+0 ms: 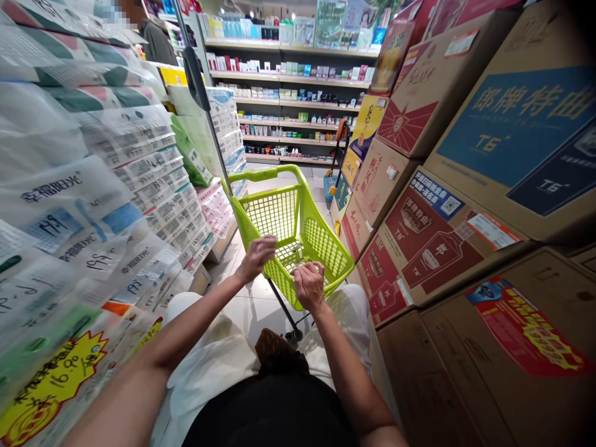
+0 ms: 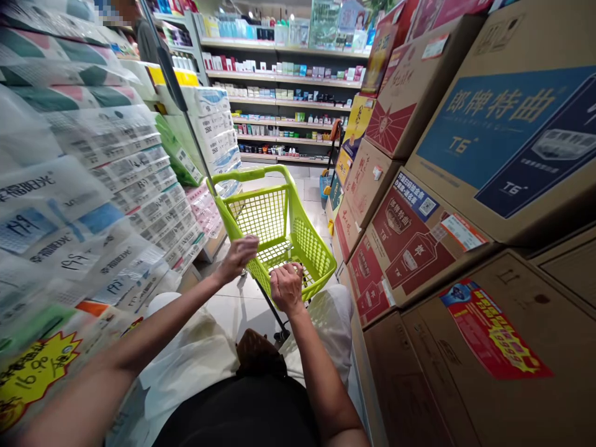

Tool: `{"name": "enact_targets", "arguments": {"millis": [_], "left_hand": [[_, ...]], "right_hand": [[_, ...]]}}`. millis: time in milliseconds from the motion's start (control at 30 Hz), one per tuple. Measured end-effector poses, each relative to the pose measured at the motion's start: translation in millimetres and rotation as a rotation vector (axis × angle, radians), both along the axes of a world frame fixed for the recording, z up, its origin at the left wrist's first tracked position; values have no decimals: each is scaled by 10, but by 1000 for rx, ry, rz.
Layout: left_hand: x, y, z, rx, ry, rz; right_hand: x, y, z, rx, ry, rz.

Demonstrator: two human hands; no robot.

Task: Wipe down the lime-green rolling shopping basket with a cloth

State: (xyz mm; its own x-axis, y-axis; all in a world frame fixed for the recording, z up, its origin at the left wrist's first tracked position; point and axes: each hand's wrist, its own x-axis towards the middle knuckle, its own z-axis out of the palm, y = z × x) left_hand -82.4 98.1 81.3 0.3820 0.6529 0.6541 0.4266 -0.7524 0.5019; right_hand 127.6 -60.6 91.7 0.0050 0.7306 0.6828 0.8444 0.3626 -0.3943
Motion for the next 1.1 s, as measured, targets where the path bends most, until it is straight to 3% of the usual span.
{"name": "enact_targets", "arguments": {"millis": [67, 167, 267, 400, 533, 700, 800, 867, 967, 1000, 1100], "left_hand": [[-74, 81, -4, 0, 40, -27], [-175, 205, 47, 9, 0, 118], [-217, 303, 117, 11, 93, -19], [-212, 389, 142, 35, 24, 47], [-264, 564, 170, 33, 85, -68], [-387, 1094, 432, 80, -39, 269], [-396, 1289, 542, 91, -115, 401], [-387, 1291, 553, 81, -97, 361], [-410, 1242, 587, 47, 44, 148], [-427, 1241, 619, 31, 48, 147], [-456, 1276, 713, 3, -79, 337]], "right_hand": [[-12, 30, 46, 2, -9, 2], [-24, 77, 107, -6, -33, 3], [-49, 139, 148, -10, -20, 1], [-93, 249, 165, 0, -24, 23], [-150, 356, 152, 7, -20, 27], [-203, 441, 142, -2, -34, 47], [-198, 466, 140, -20, -44, 41], [-182, 483, 134, -30, -39, 34], [-154, 519, 125, -46, -24, 40], [-148, 533, 125, -49, -21, 42], [-141, 562, 137, -57, -24, 40]]}}
